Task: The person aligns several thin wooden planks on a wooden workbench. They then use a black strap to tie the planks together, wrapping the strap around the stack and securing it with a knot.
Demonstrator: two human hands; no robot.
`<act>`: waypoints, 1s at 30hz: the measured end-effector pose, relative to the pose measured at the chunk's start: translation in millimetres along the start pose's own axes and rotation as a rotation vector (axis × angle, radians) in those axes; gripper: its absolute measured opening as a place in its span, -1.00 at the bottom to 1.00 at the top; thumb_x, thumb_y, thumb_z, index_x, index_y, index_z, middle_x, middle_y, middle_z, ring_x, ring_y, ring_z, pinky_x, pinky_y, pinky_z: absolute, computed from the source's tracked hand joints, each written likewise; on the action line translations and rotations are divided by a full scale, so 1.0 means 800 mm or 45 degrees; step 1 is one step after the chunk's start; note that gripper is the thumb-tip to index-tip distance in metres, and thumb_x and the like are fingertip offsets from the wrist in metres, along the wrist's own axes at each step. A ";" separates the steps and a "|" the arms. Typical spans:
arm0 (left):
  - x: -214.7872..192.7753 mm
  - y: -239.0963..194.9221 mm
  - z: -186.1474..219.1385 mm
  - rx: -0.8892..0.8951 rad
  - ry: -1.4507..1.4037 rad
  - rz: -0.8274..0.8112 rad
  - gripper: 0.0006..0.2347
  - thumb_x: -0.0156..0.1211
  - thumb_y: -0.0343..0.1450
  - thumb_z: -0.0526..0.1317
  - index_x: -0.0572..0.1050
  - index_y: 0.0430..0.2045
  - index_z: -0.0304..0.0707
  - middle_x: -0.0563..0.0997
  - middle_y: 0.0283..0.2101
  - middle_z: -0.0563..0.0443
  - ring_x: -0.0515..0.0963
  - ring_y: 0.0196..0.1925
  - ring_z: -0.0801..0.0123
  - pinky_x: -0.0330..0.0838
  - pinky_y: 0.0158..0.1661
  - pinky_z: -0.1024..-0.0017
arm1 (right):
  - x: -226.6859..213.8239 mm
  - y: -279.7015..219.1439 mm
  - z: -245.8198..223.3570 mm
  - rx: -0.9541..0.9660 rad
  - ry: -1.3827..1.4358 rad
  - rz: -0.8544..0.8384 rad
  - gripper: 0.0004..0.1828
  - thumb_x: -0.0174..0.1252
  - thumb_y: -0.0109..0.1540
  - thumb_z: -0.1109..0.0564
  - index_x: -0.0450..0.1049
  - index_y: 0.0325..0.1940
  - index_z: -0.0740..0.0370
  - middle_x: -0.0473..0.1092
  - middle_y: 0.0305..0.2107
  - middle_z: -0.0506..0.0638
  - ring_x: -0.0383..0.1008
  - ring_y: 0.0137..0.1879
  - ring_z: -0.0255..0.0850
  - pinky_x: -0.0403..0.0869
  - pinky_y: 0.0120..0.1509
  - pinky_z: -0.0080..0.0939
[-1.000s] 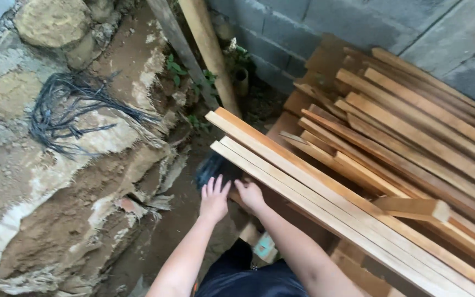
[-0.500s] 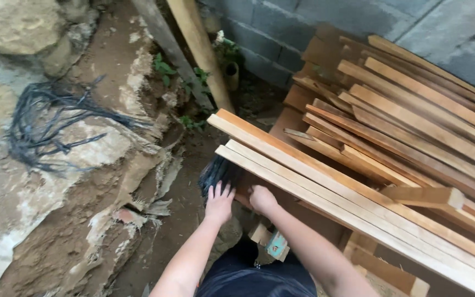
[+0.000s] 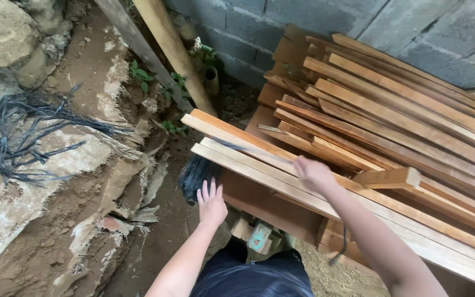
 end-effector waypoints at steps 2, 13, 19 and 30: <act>0.013 -0.009 0.027 0.038 -0.080 0.049 -0.53 0.03 0.42 -0.25 0.28 0.30 -0.10 0.10 0.51 -0.09 -0.03 0.55 -0.10 -0.03 0.41 -0.09 | -0.011 -0.007 0.049 -0.007 -0.077 0.100 -0.63 -0.25 0.43 -0.17 0.37 0.02 0.04 0.52 -0.21 0.25 0.58 -0.02 0.24 0.51 0.09 0.25; 0.131 -0.025 0.237 -0.426 -1.111 -0.108 -0.49 -0.24 0.60 0.12 0.39 0.25 -0.30 0.48 0.26 -0.37 0.43 0.37 0.02 0.28 0.35 0.14 | 0.044 0.042 0.194 0.064 0.168 0.194 -0.76 -0.11 0.39 0.01 0.23 0.16 -0.16 0.55 -0.26 0.28 0.61 -0.01 0.20 0.58 0.12 0.08; -0.020 -0.047 0.422 -1.175 -2.767 0.089 -0.23 -0.43 0.52 0.38 0.03 0.49 -0.24 -0.02 0.57 -0.09 -0.05 0.59 0.08 -0.21 0.54 0.16 | 0.034 0.036 0.197 0.103 0.584 -0.099 -0.53 -0.04 0.34 -0.25 0.56 0.09 0.03 0.54 0.02 0.12 0.46 0.28 -0.01 0.40 0.38 0.04; -0.021 -0.015 0.453 -1.444 -3.021 0.528 -0.27 -0.48 0.50 0.39 -0.02 0.51 -0.03 -0.04 0.57 -0.08 -0.08 0.59 0.12 -0.18 0.53 0.15 | -0.006 0.037 0.163 0.425 0.749 -0.705 0.19 -0.13 0.12 -0.74 0.23 0.52 0.19 0.04 0.49 0.14 -0.06 0.62 -0.09 -0.15 0.70 -0.01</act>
Point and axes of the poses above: each hand's wrist, its own y-axis towards the middle knuckle, its own x-axis out of the palm, z = x × y, the point moved 4 cm from there along y, towards the middle knuckle
